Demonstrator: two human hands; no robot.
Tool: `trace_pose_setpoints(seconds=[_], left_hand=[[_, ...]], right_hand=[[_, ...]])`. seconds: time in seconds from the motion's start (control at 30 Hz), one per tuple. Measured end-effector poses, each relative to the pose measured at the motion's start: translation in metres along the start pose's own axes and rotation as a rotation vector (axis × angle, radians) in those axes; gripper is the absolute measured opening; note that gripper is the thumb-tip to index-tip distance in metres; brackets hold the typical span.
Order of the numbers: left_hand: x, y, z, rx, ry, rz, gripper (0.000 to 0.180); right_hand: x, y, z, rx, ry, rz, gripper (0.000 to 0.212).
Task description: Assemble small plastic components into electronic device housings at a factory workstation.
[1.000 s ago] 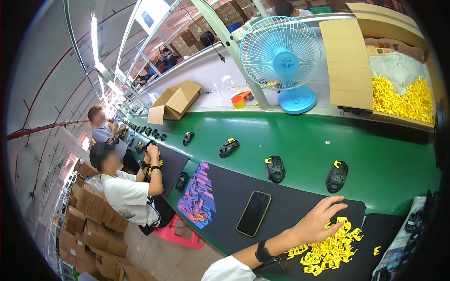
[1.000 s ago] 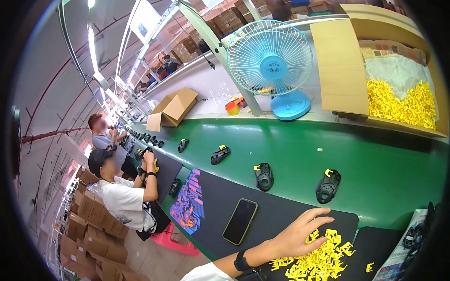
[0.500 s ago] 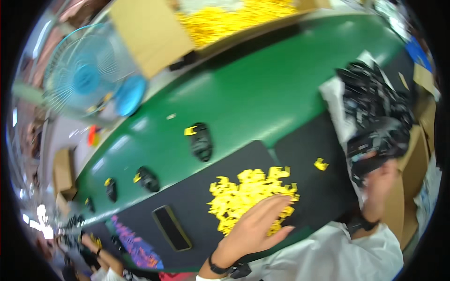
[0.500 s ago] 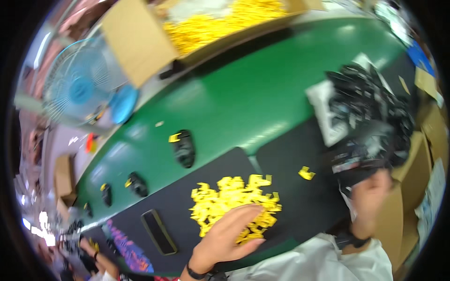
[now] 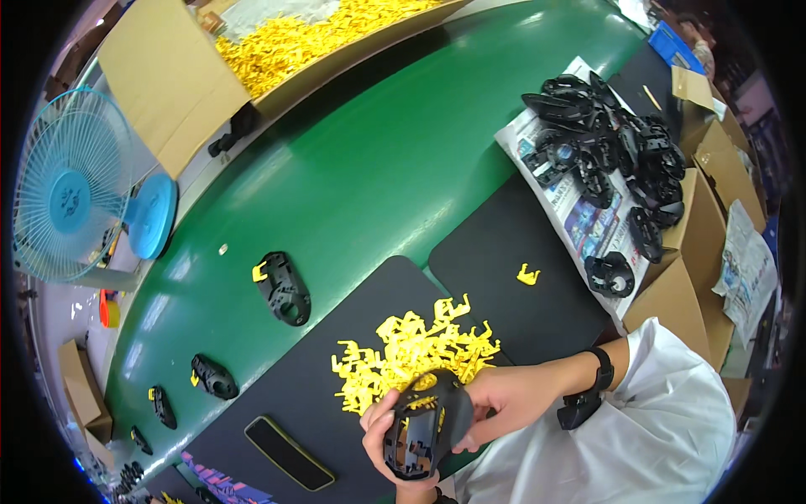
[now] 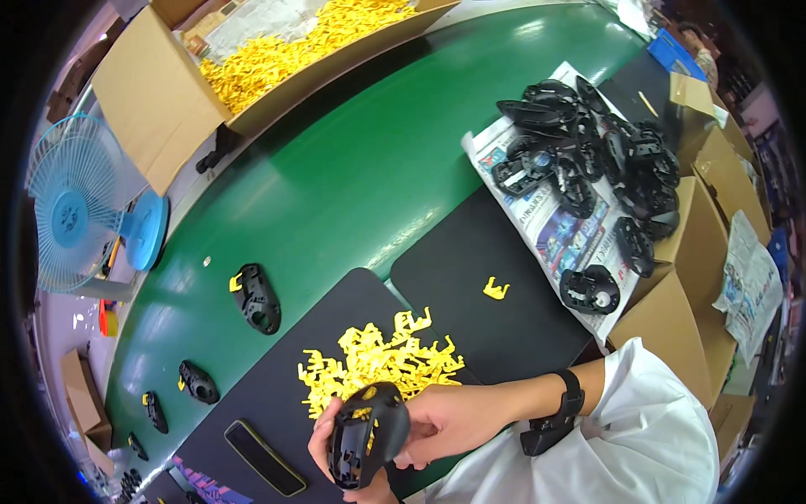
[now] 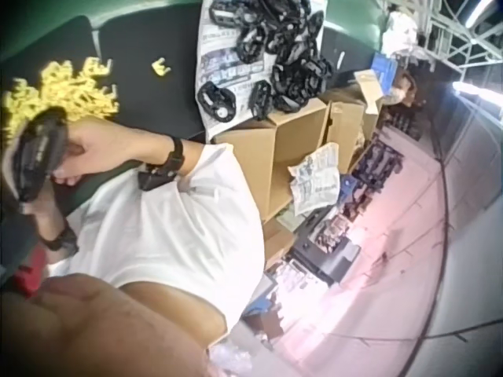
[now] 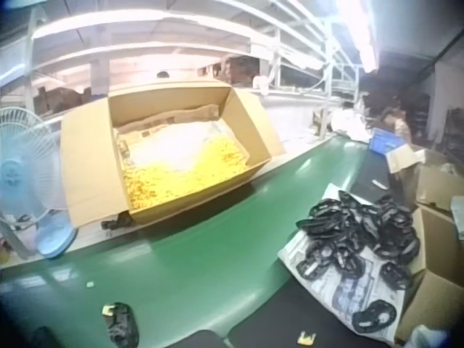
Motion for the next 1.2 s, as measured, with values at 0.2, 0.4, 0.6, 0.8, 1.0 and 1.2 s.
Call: trace_pose_setpoints(seconds=[0.2, 0.4, 0.6, 0.8, 1.0, 1.2], left_hand=[[-0.019, -0.003, -0.019, 0.625, 1.102, 0.271, 0.050], [-0.074, 0.027, -0.004, 1.148, 1.612, -0.106, 0.056], [-0.103, 0.054, 0.003, 1.158, 1.712, -0.309, 0.071], [-0.114, 0.045, 0.025, 1.057, 1.521, -0.692, 0.071], [-0.104, 0.042, 0.022, 1.026, 1.409, -1.052, 0.082], [-0.102, 0.040, 0.018, 0.674, 0.939, -1.286, 0.100]], right_hand=[[0.031, 0.038, 0.013, 0.052, 0.728, 0.449, 0.016], [0.089, 0.100, 0.015, -0.045, 1.177, 1.260, 0.023], [0.115, 0.110, 0.032, -0.107, 1.143, 1.257, 0.027], [0.109, 0.103, 0.018, 0.074, 0.849, 1.221, 0.022], [0.105, 0.099, 0.024, 0.274, 0.533, 1.104, 0.027], [0.095, 0.094, 0.031, 0.201, 0.208, 0.995, 0.029]])
Point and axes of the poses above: each hand's wrist, its own y-axis away from the middle knuckle, its own x-axis out of the back of the hand, z = x × y, the point moved 5 cm from there along -y, towards the middle knuckle, and after that the axes turned 6 degrees about -x, right-handed, at the moved point
